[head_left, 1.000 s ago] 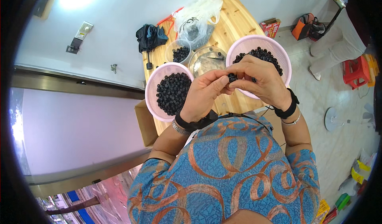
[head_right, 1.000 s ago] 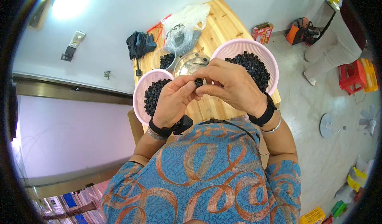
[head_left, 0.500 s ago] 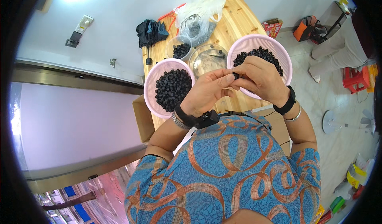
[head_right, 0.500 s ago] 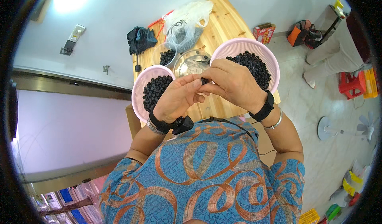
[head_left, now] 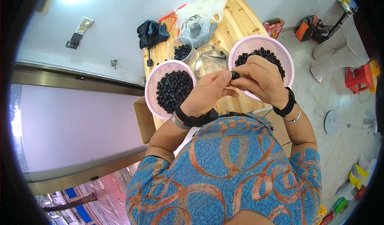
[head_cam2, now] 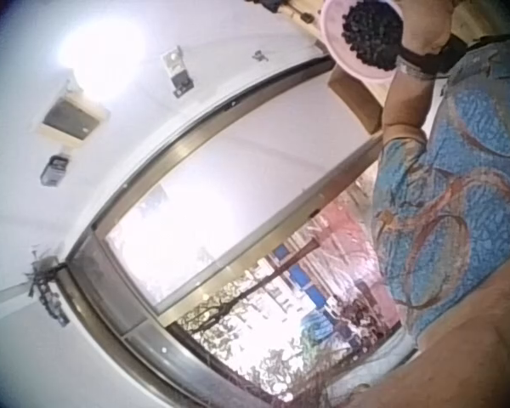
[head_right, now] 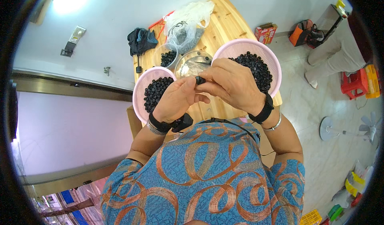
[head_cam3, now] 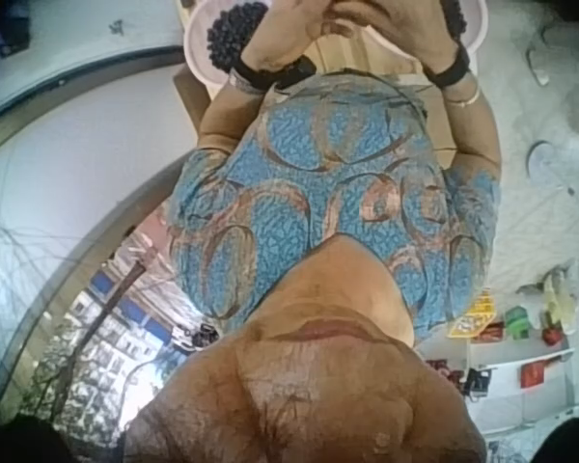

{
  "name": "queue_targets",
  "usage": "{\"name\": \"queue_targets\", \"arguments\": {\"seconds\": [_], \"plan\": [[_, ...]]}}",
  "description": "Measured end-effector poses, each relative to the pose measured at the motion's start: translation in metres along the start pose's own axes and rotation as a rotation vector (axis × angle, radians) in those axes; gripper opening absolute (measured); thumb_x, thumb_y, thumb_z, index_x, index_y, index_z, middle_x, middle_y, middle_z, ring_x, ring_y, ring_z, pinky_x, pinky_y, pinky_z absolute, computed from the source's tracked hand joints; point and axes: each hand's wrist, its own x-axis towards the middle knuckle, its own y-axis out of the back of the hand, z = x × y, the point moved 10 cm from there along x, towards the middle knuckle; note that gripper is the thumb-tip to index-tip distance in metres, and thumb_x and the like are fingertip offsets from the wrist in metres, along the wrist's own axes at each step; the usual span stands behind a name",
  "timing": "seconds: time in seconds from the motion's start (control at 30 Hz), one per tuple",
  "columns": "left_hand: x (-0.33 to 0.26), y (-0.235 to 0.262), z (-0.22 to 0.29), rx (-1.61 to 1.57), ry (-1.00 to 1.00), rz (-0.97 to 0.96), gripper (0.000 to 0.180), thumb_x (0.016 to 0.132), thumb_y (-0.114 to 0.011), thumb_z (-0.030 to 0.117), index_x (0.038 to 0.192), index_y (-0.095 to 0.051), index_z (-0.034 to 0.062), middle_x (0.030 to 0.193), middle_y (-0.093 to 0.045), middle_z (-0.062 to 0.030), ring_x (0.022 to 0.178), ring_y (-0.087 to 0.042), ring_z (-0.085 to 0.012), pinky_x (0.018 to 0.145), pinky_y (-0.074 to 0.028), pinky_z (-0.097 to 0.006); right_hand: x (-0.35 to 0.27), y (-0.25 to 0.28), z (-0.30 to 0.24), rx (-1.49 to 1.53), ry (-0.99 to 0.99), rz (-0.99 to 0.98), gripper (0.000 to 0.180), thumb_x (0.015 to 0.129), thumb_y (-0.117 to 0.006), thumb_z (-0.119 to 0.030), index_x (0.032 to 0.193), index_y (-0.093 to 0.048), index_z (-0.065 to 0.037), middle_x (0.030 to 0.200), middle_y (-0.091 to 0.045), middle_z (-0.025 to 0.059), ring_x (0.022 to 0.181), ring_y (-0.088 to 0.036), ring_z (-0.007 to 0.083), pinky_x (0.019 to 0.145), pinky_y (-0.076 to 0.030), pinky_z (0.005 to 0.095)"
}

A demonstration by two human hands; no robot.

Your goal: Assembling or sorting small black components, possibly eyelets or decorative studs, on a wooden table.

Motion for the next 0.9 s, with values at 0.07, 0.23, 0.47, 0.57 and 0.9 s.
{"name": "queue_targets", "arguments": {"seconds": [0.07, 0.23, 0.47, 0.57, 0.9], "plan": [[-0.003, -0.002, 0.003, 0.084, -0.024, -0.037, 0.038, 0.094, -0.042, 0.030, 0.112, -0.052, -0.0023, 0.102, -0.058, -0.0082, 0.091, -0.056, -0.0134, 0.079, -0.046, -0.027, 0.000, -0.001, -0.003, 0.009, 0.013, -0.012, 0.020, 0.070, -0.069, -0.018, 0.085, -0.062, -0.006, 0.068, -0.051, 0.0058, 0.062, -0.052, 0.0216, 0.052, -0.042, 0.0304], [-0.008, -0.008, 0.015, 0.278, -0.108, -0.002, 0.041, 0.096, -0.038, 0.030, 0.113, -0.048, -0.0057, 0.097, -0.059, -0.0109, 0.086, -0.056, -0.0150, 0.076, -0.046, -0.027, -0.001, -0.003, -0.003, 0.048, 0.000, 0.005, 0.021, 0.069, -0.069, -0.018, 0.084, -0.062, -0.006, 0.067, -0.052, 0.0055, 0.062, -0.053, 0.0217, 0.053, -0.042, 0.0304], [-0.011, -0.001, 0.010, 0.223, -0.157, 0.026, 0.040, 0.095, -0.039, 0.030, 0.111, -0.049, -0.0050, 0.090, -0.058, -0.0085, 0.079, -0.055, -0.0131, 0.071, -0.046, -0.026, 0.004, -0.004, -0.007, 0.082, -0.032, -0.020, 0.021, 0.069, -0.071, -0.016, 0.086, -0.063, -0.006, 0.067, -0.052, 0.0047, 0.060, -0.052, 0.0191, 0.052, -0.042, 0.0289], [-0.012, 0.004, 0.009, 0.185, -0.158, 0.004, 0.039, 0.095, -0.039, 0.031, 0.108, -0.050, -0.0041, 0.086, -0.056, -0.0065, 0.074, -0.054, -0.0116, 0.067, -0.045, -0.024, 0.004, -0.010, 0.000, 0.214, -0.157, -0.107, 0.021, 0.070, -0.071, -0.013, 0.087, -0.063, -0.005, 0.066, -0.051, 0.0041, 0.058, -0.051, 0.0160, 0.050, -0.040, 0.0274], [-0.021, 0.007, 0.020, 0.279, -0.216, 0.025, 0.031, 0.095, -0.040, 0.027, 0.102, -0.052, -0.0019, 0.081, -0.056, -0.0049, 0.069, -0.052, -0.0094, 0.064, -0.044, -0.022, 0.007, -0.015, -0.012, 0.136, -0.112, -0.010, 0.020, 0.074, -0.066, -0.010, 0.092, -0.060, -0.004, 0.067, -0.050, 0.0044, 0.058, -0.051, 0.0157, 0.050, -0.041, 0.0262]]}}
